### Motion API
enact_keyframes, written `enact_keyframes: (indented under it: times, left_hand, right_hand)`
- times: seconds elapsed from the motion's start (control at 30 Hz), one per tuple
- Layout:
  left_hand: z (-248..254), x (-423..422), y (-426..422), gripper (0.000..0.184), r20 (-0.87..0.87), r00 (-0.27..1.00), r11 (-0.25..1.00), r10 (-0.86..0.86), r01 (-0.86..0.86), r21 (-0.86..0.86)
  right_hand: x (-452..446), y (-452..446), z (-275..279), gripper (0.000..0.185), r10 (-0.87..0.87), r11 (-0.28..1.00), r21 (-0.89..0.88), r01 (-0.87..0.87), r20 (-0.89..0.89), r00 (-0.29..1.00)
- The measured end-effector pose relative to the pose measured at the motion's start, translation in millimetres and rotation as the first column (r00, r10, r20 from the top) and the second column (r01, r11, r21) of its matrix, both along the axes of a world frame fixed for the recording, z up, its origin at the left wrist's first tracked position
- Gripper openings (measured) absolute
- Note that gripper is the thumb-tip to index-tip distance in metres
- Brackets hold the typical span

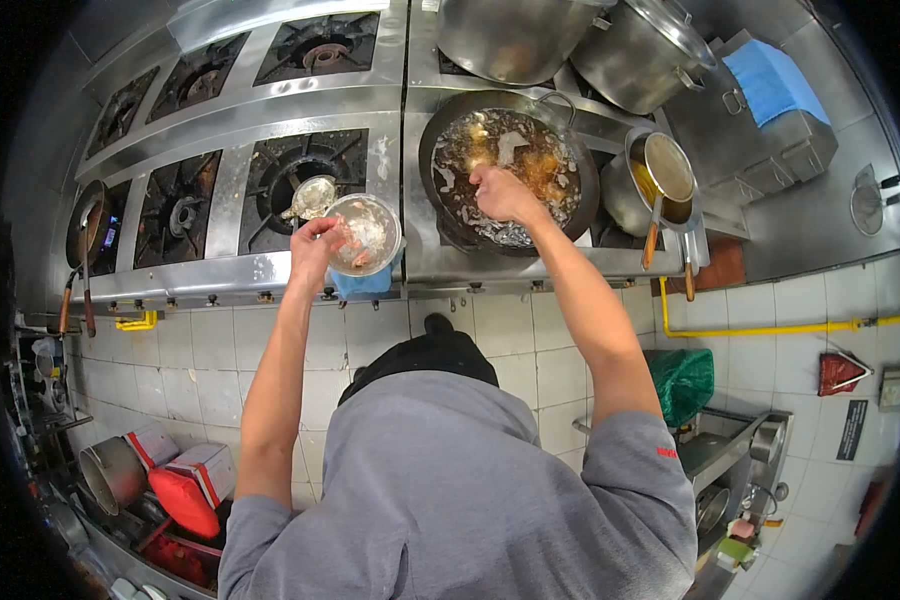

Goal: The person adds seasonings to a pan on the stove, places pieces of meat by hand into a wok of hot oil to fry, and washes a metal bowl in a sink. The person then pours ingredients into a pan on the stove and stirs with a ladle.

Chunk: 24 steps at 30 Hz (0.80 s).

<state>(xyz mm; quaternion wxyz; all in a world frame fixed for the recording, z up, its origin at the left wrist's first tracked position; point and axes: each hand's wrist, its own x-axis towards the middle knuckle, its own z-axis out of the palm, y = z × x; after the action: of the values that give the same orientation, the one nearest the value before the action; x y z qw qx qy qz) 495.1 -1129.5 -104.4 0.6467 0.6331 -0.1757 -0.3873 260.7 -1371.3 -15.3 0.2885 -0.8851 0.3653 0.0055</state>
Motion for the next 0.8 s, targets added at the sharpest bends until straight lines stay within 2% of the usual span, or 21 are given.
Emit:
enact_keyframes:
  times: [0.03,0.1,0.17,0.3,0.4,0.47,0.5,0.53,0.57,0.63,0.67,0.7,0.73,0.8]
  left_hand:
    - [0.9,0.3,-0.7,0.016,-0.016,1.0,1.0,-0.002,0.002,-0.004]
    - [5.2,0.2,-1.5,0.018,-0.03,1.0,1.0,-0.003,0.003,-0.008]
    - [8.7,0.6,-1.3,0.02,-0.065,0.997,0.999,-0.035,0.033,-0.04]
    - [17.7,3.6,-0.1,0.02,-0.071,0.996,0.998,-0.052,0.049,-0.031]
    - [27.3,3.0,1.9,0.021,-0.139,0.99,0.998,-0.037,0.03,-0.05]
    - [30.6,5.0,4.1,0.023,-0.25,0.966,0.989,-0.063,0.027,-0.147]
    - [34.6,6.3,4.9,0.023,-0.248,0.967,0.989,-0.06,0.023,-0.146]
    - [38.7,7.7,5.3,0.025,-0.345,0.935,0.981,-0.085,0.018,-0.194]
    - [43.3,8.6,5.2,0.026,-0.436,0.892,0.97,-0.116,0.009,-0.241]
    - [52.6,7.1,2.6,0.028,-0.489,0.864,0.958,-0.119,-0.029,-0.284]
    - [54.8,6.7,1.6,0.029,-0.542,0.832,0.943,-0.122,-0.073,-0.324]
    - [51.7,8.5,0.5,0.029,-0.54,0.833,0.945,-0.119,-0.073,-0.32]
    - [46.2,10.3,-0.5,0.027,-0.439,0.89,0.953,-0.12,-0.02,-0.301]
    - [39.4,9.2,1.1,0.024,-0.17,0.98,0.973,-0.106,0.067,-0.221]
  right_hand:
    - [2.4,4.5,-3.8,0.033,0.027,0.995,-0.095,-0.028,-0.014,1.0]
    - [7.5,8.2,-13.2,0.034,0.01,0.998,-0.061,-0.01,-0.001,1.0]
    - [12.8,9.1,-25.8,0.032,0.016,0.988,-0.151,-0.015,0.009,1.0]
    - [21.4,12.9,-27.4,0.029,-0.012,0.985,-0.173,0.007,-0.031,0.999]
    - [29.1,17.6,-10.5,0.028,0.005,0.99,-0.139,-0.012,-0.051,0.999]
    - [34.3,27.0,3.8,0.027,0.044,0.971,-0.238,-0.023,0.085,0.995]
    - [39.8,34.5,1.9,0.027,0.048,0.971,-0.237,-0.026,0.086,0.995]
    - [49.5,46.4,-2.9,0.028,0.081,0.997,-0.011,-0.081,0.284,0.955]
    - [59.7,59.7,-8.1,0.028,0.062,0.964,0.201,-0.176,0.473,0.879]
    - [81.9,89.3,-27.9,0.029,-0.02,0.857,0.449,-0.253,0.518,0.855]
    - [91.2,100.1,-29.0,0.029,-0.022,0.856,0.451,-0.254,0.521,0.853]
    - [100.0,110.2,-28.3,0.031,-0.187,0.681,0.683,-0.262,0.509,0.84]
    - [105.3,116.8,-28.5,0.033,-0.337,0.442,0.853,-0.276,0.443,0.831]
    - [114.3,117.6,-35.5,0.033,-0.347,0.429,0.857,-0.286,0.449,0.823]
